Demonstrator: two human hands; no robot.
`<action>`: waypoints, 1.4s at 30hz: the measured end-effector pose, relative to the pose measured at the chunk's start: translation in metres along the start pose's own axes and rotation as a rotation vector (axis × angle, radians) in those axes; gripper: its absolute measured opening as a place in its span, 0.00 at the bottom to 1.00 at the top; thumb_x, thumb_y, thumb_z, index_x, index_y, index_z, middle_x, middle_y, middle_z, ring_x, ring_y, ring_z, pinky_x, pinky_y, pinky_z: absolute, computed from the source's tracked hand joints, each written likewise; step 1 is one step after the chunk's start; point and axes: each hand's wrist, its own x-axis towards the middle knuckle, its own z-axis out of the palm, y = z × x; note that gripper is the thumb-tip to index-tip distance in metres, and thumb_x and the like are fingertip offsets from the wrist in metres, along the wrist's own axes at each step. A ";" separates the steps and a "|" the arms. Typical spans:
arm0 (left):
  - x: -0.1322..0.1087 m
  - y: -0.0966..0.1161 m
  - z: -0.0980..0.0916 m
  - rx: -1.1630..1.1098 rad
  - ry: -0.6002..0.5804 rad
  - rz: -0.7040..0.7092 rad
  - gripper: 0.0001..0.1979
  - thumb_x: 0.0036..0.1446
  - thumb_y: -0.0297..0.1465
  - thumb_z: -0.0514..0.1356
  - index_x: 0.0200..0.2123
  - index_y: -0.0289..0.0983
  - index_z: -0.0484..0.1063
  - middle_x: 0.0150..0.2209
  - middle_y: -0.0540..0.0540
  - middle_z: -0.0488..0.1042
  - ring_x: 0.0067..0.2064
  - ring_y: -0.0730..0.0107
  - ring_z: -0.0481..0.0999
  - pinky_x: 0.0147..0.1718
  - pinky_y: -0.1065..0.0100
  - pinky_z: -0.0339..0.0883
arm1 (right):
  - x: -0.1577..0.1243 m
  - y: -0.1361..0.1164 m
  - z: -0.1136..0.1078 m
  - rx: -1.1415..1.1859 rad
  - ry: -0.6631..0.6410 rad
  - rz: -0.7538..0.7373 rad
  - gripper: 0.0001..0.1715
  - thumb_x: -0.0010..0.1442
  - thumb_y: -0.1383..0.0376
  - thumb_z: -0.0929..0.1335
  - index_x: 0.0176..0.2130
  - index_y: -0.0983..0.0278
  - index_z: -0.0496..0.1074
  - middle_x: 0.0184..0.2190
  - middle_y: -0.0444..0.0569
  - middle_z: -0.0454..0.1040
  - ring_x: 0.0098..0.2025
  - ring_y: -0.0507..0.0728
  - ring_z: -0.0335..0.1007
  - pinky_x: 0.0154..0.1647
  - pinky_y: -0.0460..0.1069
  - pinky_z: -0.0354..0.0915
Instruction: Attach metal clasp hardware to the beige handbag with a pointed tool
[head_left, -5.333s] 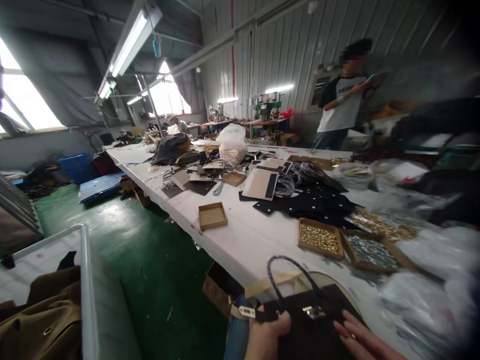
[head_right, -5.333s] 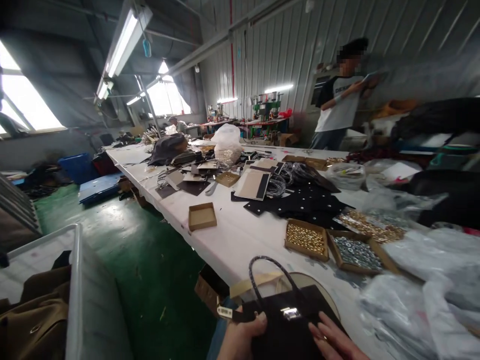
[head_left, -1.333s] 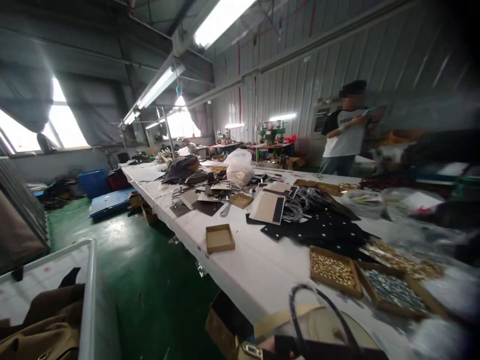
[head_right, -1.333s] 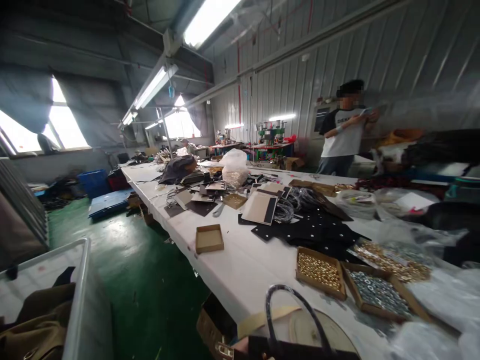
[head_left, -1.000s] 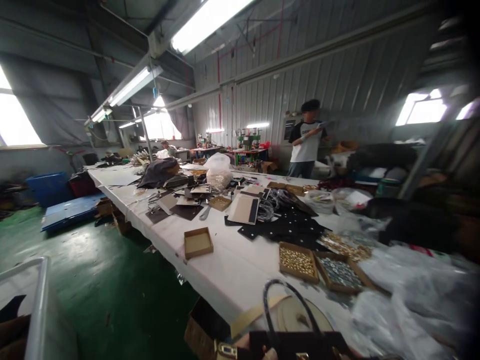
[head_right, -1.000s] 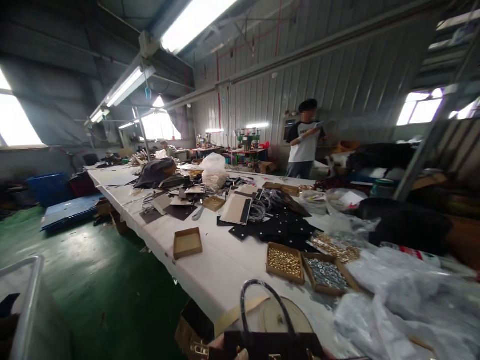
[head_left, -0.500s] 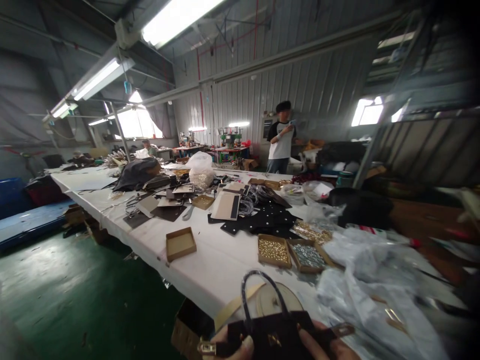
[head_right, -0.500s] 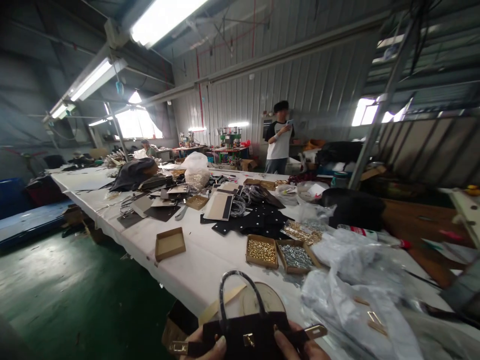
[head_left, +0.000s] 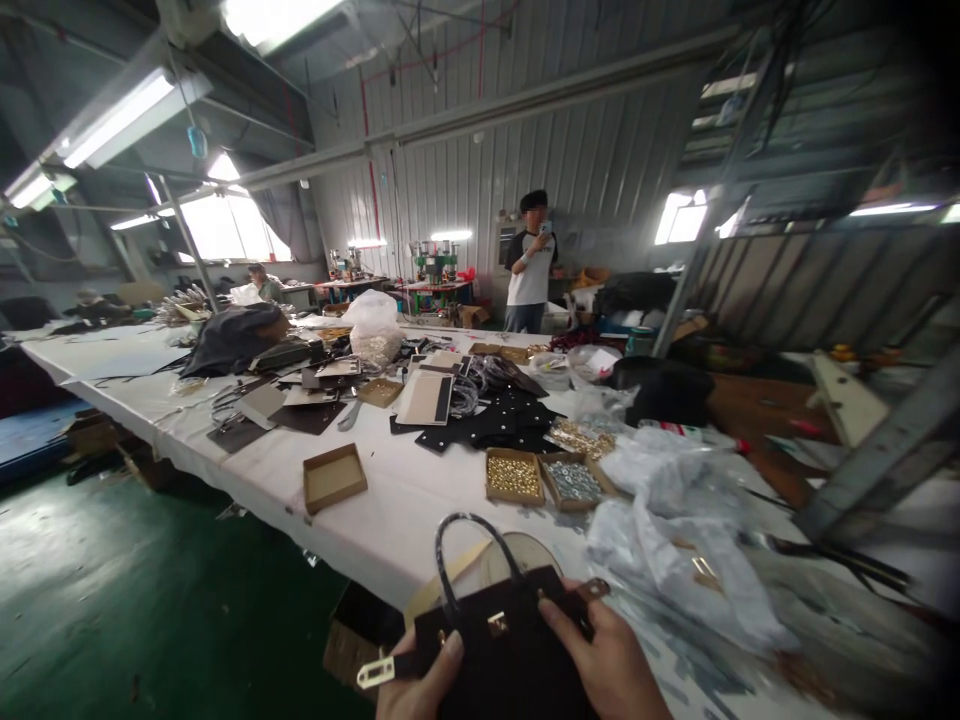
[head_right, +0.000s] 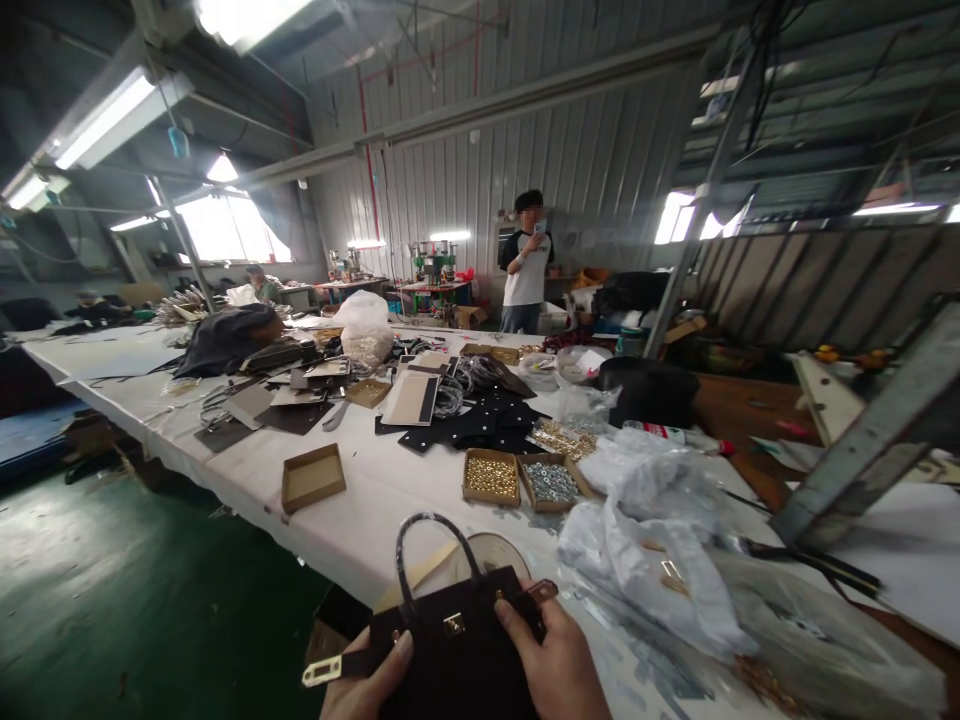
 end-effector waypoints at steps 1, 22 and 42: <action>-0.003 0.001 0.000 -0.061 -0.019 -0.023 0.36 0.45 0.55 0.83 0.49 0.36 0.89 0.46 0.33 0.88 0.55 0.32 0.86 0.59 0.46 0.78 | -0.002 -0.007 -0.002 0.064 -0.057 0.028 0.41 0.58 0.34 0.77 0.53 0.62 0.85 0.52 0.59 0.87 0.56 0.75 0.85 0.59 0.62 0.81; -0.022 0.022 -0.018 -0.194 -0.124 -0.115 0.30 0.59 0.45 0.79 0.59 0.36 0.85 0.57 0.32 0.86 0.61 0.36 0.84 0.65 0.42 0.77 | -0.010 -0.015 0.022 -0.194 0.036 -0.161 0.31 0.65 0.40 0.76 0.51 0.62 0.85 0.50 0.60 0.87 0.53 0.74 0.84 0.61 0.64 0.77; -0.026 0.034 -0.035 -0.501 -0.037 -0.193 0.29 0.69 0.49 0.71 0.62 0.33 0.83 0.62 0.35 0.84 0.67 0.41 0.81 0.66 0.50 0.76 | -0.004 -0.044 0.024 -0.113 -0.171 -0.083 0.46 0.66 0.39 0.78 0.72 0.55 0.73 0.68 0.55 0.78 0.64 0.69 0.78 0.67 0.63 0.75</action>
